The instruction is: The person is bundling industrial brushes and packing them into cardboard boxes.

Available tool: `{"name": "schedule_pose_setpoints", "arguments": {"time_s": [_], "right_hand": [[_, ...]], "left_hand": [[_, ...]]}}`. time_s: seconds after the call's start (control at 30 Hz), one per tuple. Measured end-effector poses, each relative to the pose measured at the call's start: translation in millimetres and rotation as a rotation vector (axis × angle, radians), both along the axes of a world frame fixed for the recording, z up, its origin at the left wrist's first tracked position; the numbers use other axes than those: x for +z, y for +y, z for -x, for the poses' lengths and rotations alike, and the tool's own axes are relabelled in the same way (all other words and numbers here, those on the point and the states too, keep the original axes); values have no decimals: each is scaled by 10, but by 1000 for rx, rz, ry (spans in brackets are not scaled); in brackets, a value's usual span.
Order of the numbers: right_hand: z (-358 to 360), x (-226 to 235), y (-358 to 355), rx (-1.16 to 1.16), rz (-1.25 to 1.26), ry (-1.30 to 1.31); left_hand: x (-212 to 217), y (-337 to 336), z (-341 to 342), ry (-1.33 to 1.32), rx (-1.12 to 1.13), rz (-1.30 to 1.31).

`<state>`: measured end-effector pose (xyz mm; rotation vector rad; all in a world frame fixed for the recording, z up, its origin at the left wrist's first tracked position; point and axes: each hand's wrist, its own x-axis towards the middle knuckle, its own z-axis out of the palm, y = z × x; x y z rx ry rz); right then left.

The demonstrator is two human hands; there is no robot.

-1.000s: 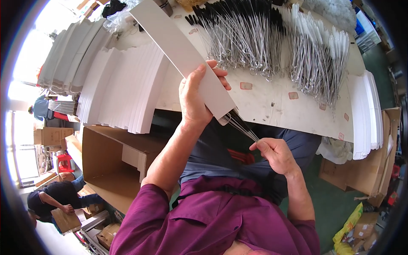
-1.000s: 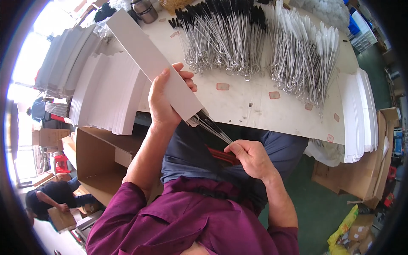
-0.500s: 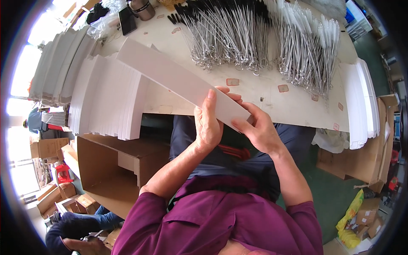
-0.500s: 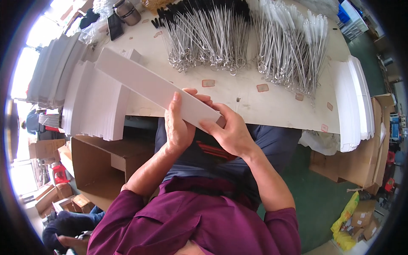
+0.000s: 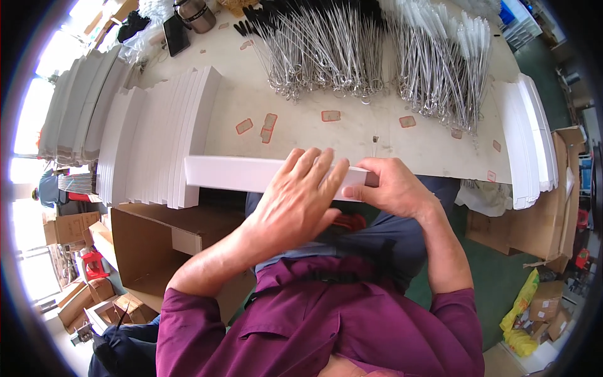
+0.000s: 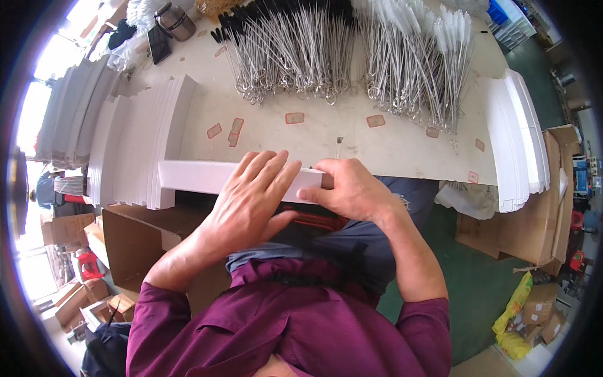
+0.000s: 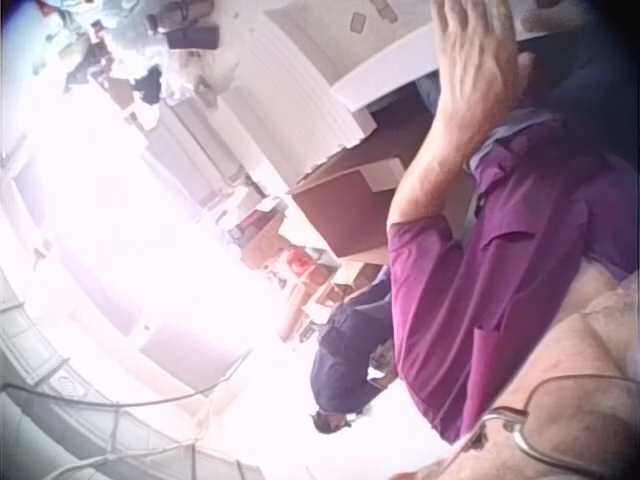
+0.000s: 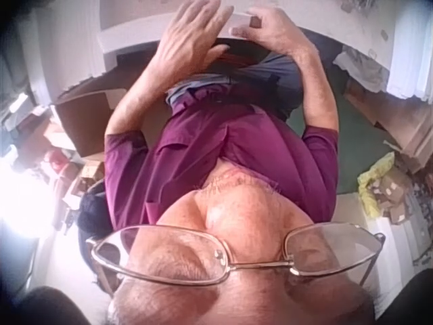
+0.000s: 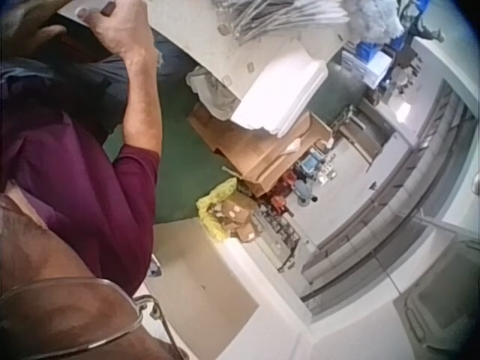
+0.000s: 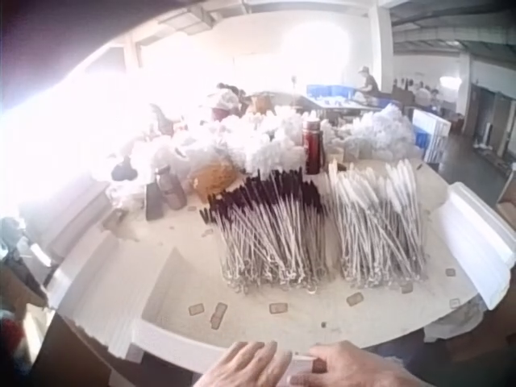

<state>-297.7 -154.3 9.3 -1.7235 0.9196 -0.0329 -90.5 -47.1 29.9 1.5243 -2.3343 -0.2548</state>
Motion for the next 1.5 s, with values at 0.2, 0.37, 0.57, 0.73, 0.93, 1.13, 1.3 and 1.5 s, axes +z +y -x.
{"name": "schedule_pose_setpoints", "arguments": {"time_s": [0.2,0.37,0.57,0.73,0.93,1.13,1.3,1.5], "right_hand": [[-79,28,36,137,173,97],[67,278,8,29,673,-19],[421,54,-167,-391,983,23],[268,-230,34,-471,668,-201],[-118,-385,222,-465,649,-323],[-316,-607,448,-365,385,-527],[-177,-628,462,-381,253,-590],[-37,-576,516,-399,460,-454]], "left_hand": [[-457,-10,-42,14,26,-178],[-553,92,-100,224,118,-84],[-571,153,-178,296,227,-96],[-662,163,-126,294,199,-105],[-719,154,69,301,213,-52],[-820,164,102,313,259,-36],[-808,182,80,337,285,-119],[-785,158,19,320,323,-166]]}}
